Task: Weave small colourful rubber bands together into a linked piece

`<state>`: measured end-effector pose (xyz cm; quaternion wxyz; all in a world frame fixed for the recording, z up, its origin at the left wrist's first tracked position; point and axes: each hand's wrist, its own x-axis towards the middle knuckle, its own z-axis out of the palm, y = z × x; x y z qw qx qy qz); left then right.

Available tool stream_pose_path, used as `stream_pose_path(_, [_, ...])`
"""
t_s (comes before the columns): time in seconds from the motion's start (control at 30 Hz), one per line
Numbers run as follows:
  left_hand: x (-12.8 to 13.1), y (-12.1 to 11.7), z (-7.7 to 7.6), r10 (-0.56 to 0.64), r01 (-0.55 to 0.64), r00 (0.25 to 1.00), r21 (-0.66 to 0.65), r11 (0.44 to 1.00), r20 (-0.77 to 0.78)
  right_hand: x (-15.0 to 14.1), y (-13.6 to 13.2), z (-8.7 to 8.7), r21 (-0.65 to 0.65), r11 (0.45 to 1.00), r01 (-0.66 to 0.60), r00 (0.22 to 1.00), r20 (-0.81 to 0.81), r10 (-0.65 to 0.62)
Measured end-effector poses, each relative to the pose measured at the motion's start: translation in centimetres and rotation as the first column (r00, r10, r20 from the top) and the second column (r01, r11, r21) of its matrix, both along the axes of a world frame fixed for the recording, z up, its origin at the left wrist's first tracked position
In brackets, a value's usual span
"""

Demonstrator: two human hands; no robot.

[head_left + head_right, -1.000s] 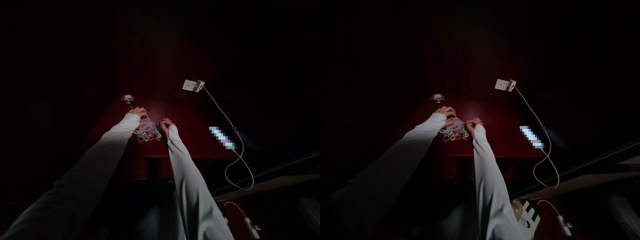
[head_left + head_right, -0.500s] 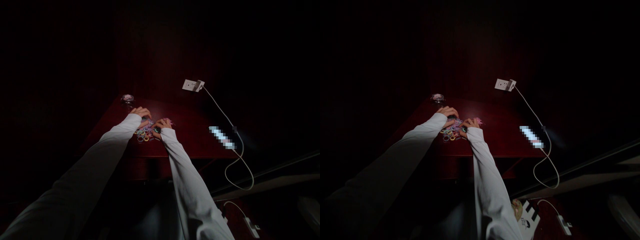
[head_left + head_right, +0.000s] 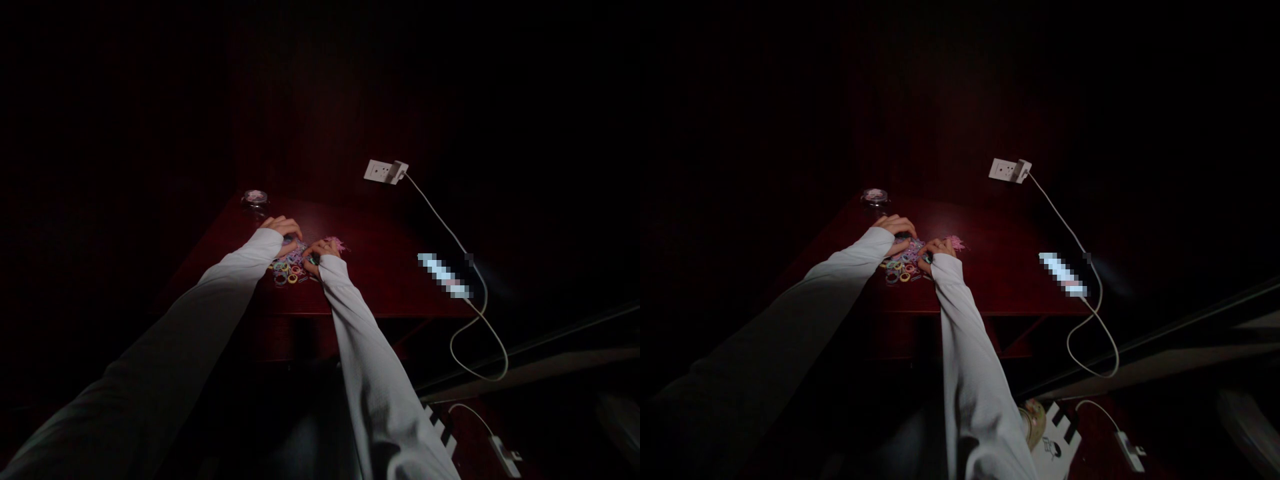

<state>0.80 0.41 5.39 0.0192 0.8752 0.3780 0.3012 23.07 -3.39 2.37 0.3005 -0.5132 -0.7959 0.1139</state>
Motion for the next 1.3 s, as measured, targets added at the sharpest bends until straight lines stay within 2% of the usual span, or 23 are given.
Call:
stream_pose_path(0.17, [0.4,-0.1,-0.2,0.007,-0.007,1.000,0.002,1.000,0.009,0.1,0.2,0.0,0.025,1.000,0.017,0.999,-0.027,-0.016])
stream_pose_path(0.4, [0.4,-0.1,-0.3,-0.076,0.076,0.997,-0.004,0.997,-0.018,0.1,0.2,0.1,0.035,0.997,0.066,0.996,-0.062,-0.064])
stream_pose_path(0.63, [0.4,0.0,-0.7,-0.100,0.099,0.994,-0.033,0.995,-0.039,0.4,0.8,-0.5,0.043,0.996,0.082,0.992,-0.103,-0.077])
stream_pose_path(1.0, [0.2,2.7,-2.5,-0.119,0.116,0.985,-0.033,0.993,-0.127,0.7,1.5,-1.0,0.071,0.996,0.060,0.989,-0.139,-0.049])
stream_pose_path(1.3, [0.2,3.2,-3.3,-0.088,0.089,0.985,0.002,0.996,-0.151,0.5,1.4,-0.7,0.028,0.998,0.060,0.985,-0.163,-0.054])
